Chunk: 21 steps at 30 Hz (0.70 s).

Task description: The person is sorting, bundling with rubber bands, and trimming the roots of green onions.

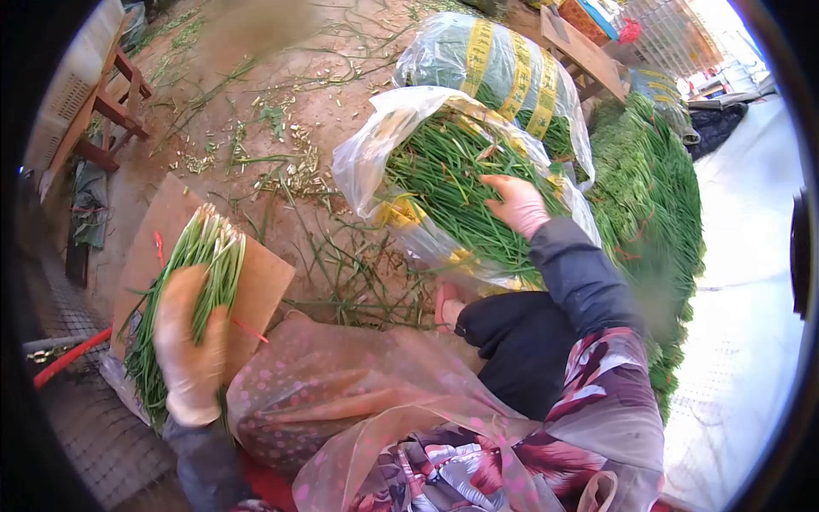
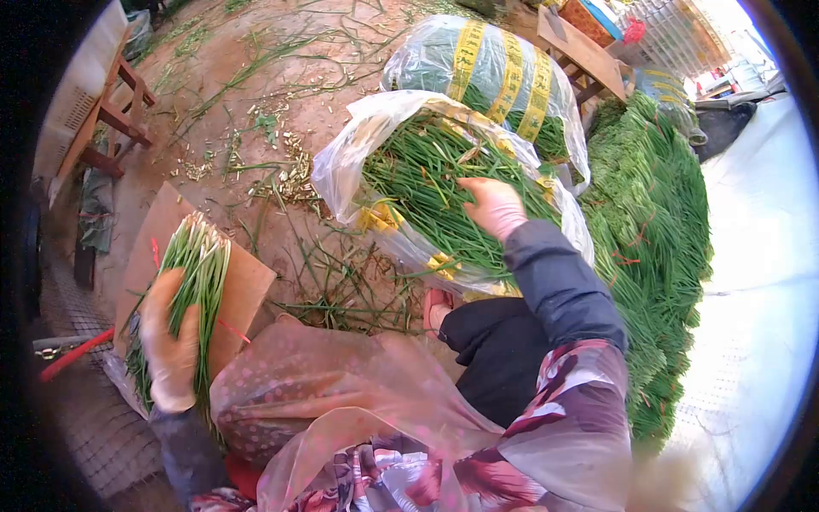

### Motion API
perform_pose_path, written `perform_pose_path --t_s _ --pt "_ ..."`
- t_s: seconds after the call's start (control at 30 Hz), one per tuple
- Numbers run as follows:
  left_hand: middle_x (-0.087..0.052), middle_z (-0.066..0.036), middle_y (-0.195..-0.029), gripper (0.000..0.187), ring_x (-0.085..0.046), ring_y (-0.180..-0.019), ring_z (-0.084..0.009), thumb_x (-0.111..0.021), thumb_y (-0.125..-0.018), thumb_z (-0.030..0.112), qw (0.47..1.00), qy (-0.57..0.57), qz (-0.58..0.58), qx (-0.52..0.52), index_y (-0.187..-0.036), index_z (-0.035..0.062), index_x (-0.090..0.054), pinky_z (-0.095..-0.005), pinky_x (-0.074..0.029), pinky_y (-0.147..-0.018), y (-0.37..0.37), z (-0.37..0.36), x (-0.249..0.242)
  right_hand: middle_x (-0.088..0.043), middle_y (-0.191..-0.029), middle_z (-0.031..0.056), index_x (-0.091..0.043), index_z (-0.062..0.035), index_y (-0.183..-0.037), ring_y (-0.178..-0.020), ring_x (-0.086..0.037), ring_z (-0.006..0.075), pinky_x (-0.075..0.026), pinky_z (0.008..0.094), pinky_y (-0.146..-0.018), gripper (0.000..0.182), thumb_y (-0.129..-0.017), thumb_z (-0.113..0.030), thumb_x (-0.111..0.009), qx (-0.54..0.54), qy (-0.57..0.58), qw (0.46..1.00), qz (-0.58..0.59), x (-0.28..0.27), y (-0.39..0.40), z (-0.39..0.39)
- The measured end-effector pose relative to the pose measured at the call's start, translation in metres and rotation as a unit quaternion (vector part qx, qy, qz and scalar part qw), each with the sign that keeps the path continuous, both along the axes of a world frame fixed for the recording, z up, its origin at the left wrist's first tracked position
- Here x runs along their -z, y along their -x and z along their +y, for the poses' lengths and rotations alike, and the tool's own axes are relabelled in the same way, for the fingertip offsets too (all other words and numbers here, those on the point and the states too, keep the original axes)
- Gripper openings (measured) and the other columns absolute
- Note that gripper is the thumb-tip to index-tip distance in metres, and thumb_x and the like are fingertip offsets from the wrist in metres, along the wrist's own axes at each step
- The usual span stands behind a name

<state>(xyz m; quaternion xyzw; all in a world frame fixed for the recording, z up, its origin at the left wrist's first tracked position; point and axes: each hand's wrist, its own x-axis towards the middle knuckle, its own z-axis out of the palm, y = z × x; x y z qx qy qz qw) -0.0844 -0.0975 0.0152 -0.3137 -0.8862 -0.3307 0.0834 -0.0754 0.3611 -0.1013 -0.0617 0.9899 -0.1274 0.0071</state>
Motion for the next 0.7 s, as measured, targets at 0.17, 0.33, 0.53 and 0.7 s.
perform_pose_path --t_s 0.17,0.33,0.53,0.7 --pt "-0.060 -0.009 -0.118 0.031 -0.049 -0.121 -0.0359 -0.064 -0.080 0.010 0.979 0.025 0.033 0.198 -0.111 0.0068 -0.060 -0.0479 -0.038 -0.102 0.058 0.187 0.096 -0.055 -0.129 0.0126 -0.049 -0.0109 -0.132 -0.118 -0.052 0.0286 -0.044 0.0403 -0.096 0.060 -0.074 -0.012 -0.065 0.008 -0.055 0.998 0.039 0.077 0.064 -0.054" --pt "-0.068 -0.009 -0.091 0.044 -0.050 -0.120 -0.0343 -0.055 -0.088 0.043 0.871 0.467 -0.051 0.144 -0.118 0.0126 -0.060 -0.0700 -0.019 -0.104 0.110 0.226 0.199 -0.034 -0.142 0.0160 -0.008 -0.0166 -0.151 -0.122 -0.046 0.0341 -0.050 0.0436 -0.090 0.125 -0.055 -0.029 -0.087 0.090 -0.134 0.982 -0.103 0.098 0.077 -0.025" --pt "-0.066 -0.016 -0.101 0.033 -0.064 -0.098 -0.0302 -0.051 -0.091 0.029 0.853 0.481 -0.185 0.081 -0.118 0.0122 -0.060 -0.0658 -0.024 -0.104 0.151 0.201 0.175 -0.058 -0.113 0.0149 -0.021 -0.0258 -0.146 -0.103 -0.061 0.0324 -0.053 0.0444 -0.080 0.106 -0.062 -0.024 -0.085 0.126 -0.098 0.970 -0.184 0.082 0.103 -0.008" --pt "-0.053 -0.020 -0.130 0.051 -0.054 -0.118 -0.0355 -0.053 -0.085 0.011 0.919 0.279 -0.273 -0.053 -0.135 0.0083 -0.044 -0.0499 -0.035 -0.103 0.173 0.188 0.177 -0.063 -0.106 0.0182 -0.024 -0.0290 -0.146 -0.097 -0.064 0.0342 -0.052 0.0430 -0.081 0.101 -0.063 -0.019 -0.080 0.112 -0.023 0.969 -0.220 0.066 0.089 -0.017"
